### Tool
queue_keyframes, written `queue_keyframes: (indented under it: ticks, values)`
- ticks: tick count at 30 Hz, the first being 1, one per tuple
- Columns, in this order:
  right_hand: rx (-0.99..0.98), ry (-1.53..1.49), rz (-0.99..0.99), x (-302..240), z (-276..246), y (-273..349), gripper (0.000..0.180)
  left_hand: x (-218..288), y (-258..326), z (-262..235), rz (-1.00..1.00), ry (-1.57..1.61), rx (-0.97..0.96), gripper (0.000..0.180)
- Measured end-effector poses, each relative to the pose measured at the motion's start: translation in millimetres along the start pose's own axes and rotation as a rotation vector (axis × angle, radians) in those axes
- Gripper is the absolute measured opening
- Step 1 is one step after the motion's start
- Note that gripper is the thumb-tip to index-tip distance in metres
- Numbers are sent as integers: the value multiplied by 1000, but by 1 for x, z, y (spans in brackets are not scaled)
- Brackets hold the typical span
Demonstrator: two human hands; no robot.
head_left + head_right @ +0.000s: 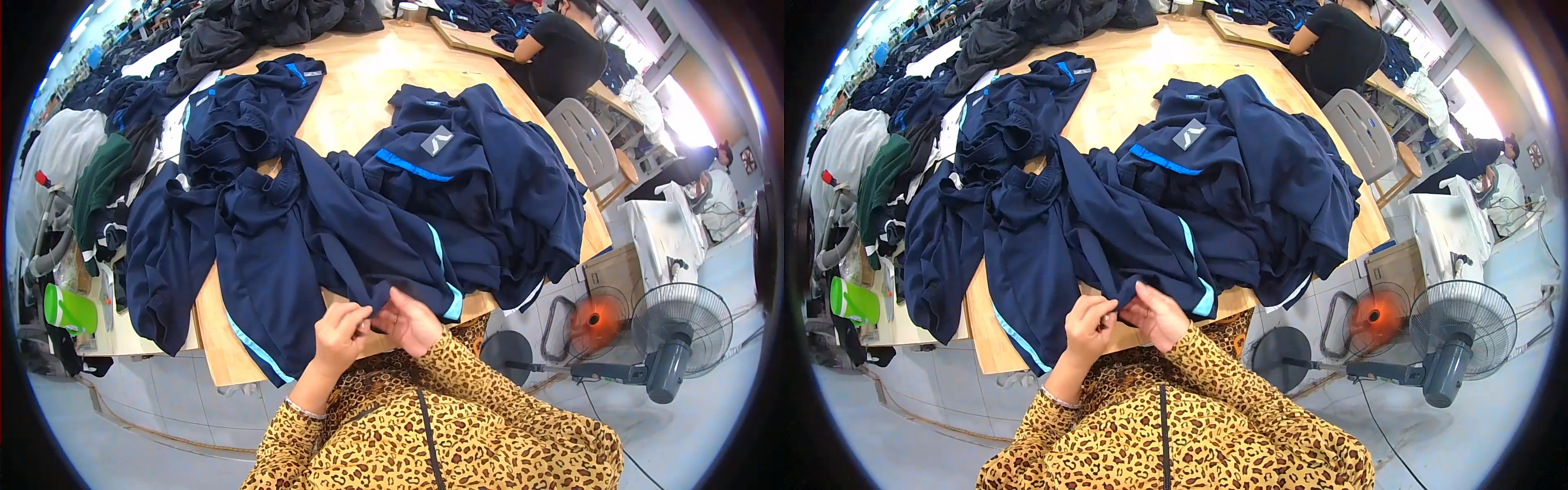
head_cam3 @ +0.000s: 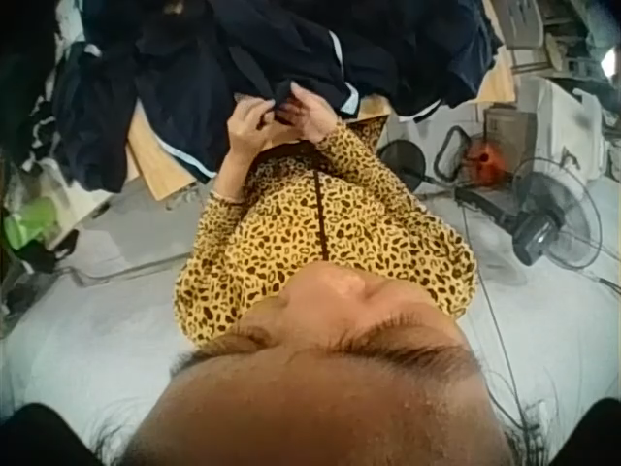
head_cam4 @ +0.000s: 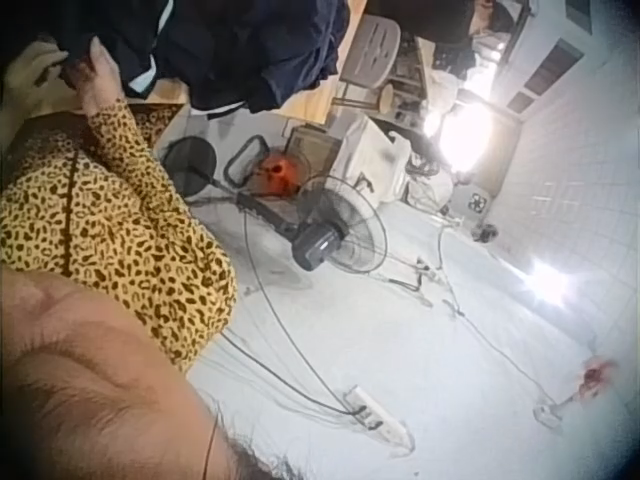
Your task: Trimming loose threads from blue athletic pants using small scissors at a garment factory workbench.
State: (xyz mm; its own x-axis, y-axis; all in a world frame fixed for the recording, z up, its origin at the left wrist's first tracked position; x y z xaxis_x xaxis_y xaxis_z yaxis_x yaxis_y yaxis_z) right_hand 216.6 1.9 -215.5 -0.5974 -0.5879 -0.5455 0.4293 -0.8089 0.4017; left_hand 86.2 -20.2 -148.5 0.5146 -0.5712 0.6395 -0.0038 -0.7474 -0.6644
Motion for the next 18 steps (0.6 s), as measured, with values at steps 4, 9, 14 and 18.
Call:
queue_keyframes:
  ticks: [4, 9, 14, 18]
  values:
    - [81, -27, -260, -44, 16, 8, 18, 13, -1, -2, 96, -95, 26, 33]
    - [125, -43, -377, -72, 10, 23, 20, 8, -3, -4, 83, -147, 141, 33]
    - [-96, -564, -353, -93, 11, 22, 27, 11, 5, -16, 96, -91, 203, 28]
    - [-154, -616, -315, -83, 3, 22, 37, -3, 12, -31, -95, -145, 278, 23]
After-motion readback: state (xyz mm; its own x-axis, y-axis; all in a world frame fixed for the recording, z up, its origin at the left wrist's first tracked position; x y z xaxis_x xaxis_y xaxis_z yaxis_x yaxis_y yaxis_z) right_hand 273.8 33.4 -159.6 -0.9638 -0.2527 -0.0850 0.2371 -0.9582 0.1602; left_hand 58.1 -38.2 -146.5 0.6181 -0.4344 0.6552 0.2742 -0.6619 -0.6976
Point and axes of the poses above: each hand's wrist, its own y-axis away from the middle knuckle, its own z-axis out of the palm, x = y × z, the point moved 6 cm from there along -y, towards the middle knuckle, and after that the axes turned 3 degrees about -z, right-handed, at the moved point
